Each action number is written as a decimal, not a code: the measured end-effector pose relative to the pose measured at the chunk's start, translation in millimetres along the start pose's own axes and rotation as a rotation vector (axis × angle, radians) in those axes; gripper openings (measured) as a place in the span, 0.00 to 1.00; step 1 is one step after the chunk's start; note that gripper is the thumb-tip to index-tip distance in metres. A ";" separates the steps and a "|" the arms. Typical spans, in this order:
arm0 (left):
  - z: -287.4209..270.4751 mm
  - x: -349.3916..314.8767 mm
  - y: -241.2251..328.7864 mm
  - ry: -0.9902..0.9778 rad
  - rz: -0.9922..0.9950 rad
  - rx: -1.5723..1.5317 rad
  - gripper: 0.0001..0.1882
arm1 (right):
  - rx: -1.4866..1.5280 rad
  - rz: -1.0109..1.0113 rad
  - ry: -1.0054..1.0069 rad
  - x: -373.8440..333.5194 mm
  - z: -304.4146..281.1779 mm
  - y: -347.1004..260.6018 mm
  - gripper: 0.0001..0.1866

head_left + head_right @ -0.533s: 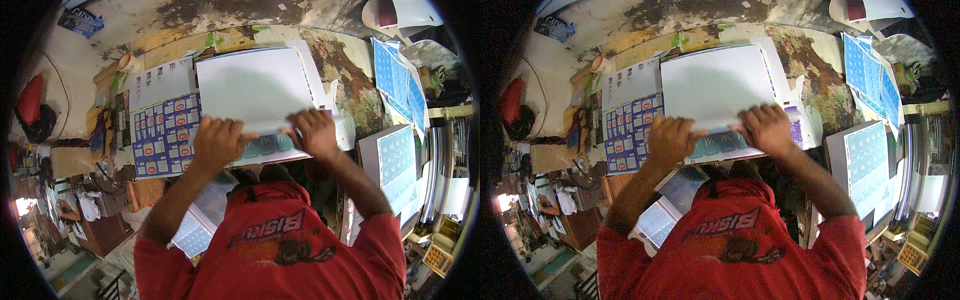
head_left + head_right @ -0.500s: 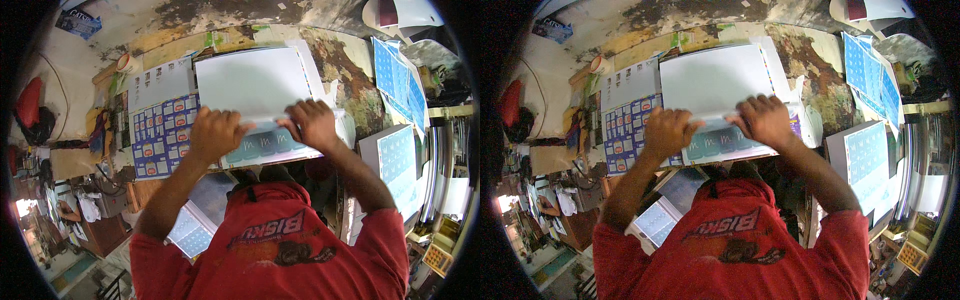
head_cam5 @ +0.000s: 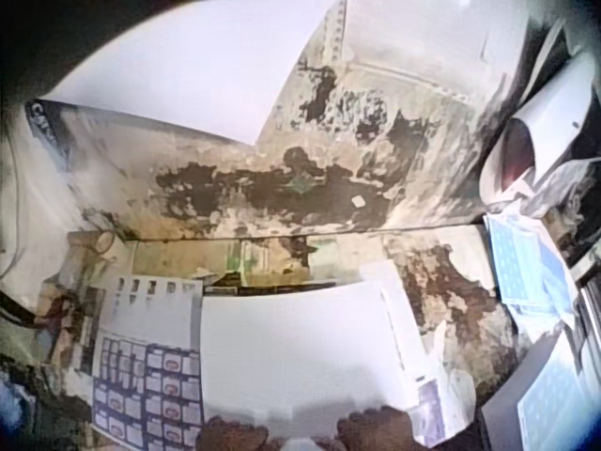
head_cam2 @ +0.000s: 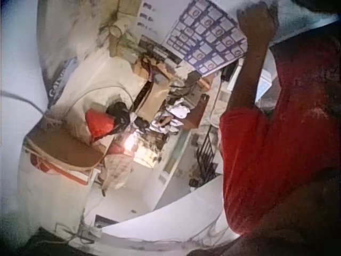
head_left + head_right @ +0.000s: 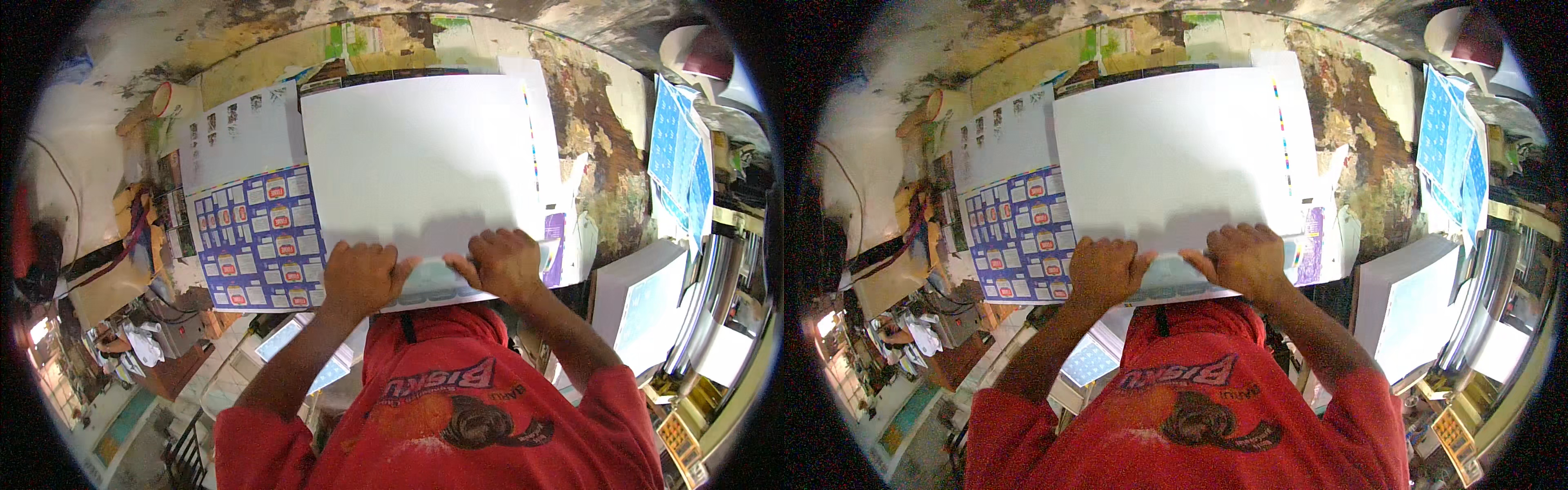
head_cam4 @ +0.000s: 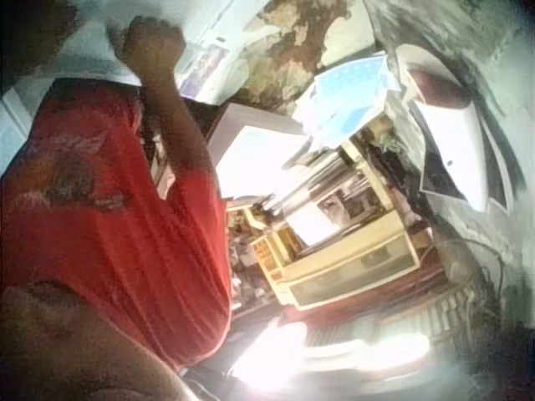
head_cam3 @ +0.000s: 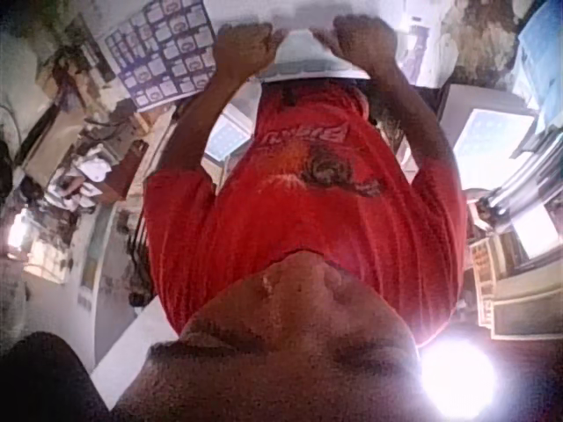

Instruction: The person picks up a stack of paper and then individually picks up printed blue sheets, placing them onto the stack and aligning the edges by hand.

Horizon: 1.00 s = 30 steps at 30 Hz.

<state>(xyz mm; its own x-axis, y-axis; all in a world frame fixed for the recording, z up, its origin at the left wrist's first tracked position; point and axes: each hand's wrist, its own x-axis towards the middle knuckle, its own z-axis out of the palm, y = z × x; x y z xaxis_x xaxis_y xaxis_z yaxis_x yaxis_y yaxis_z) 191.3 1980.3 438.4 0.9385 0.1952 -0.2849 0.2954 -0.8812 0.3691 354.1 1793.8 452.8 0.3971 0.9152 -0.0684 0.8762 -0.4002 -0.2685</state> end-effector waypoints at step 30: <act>-118.3 -12.6 21.8 0.342 0.152 0.050 0.26 | 0.004 -0.161 0.135 33.1 -120.6 -16.5 0.30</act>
<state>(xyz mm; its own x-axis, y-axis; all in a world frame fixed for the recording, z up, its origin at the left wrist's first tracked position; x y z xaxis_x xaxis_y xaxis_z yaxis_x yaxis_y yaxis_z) 207.0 2009.6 554.7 0.9790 0.1856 0.0845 0.1470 -0.9293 0.3387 385.7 1825.1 570.9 0.2848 0.9529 0.1046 0.9305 -0.2486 -0.2690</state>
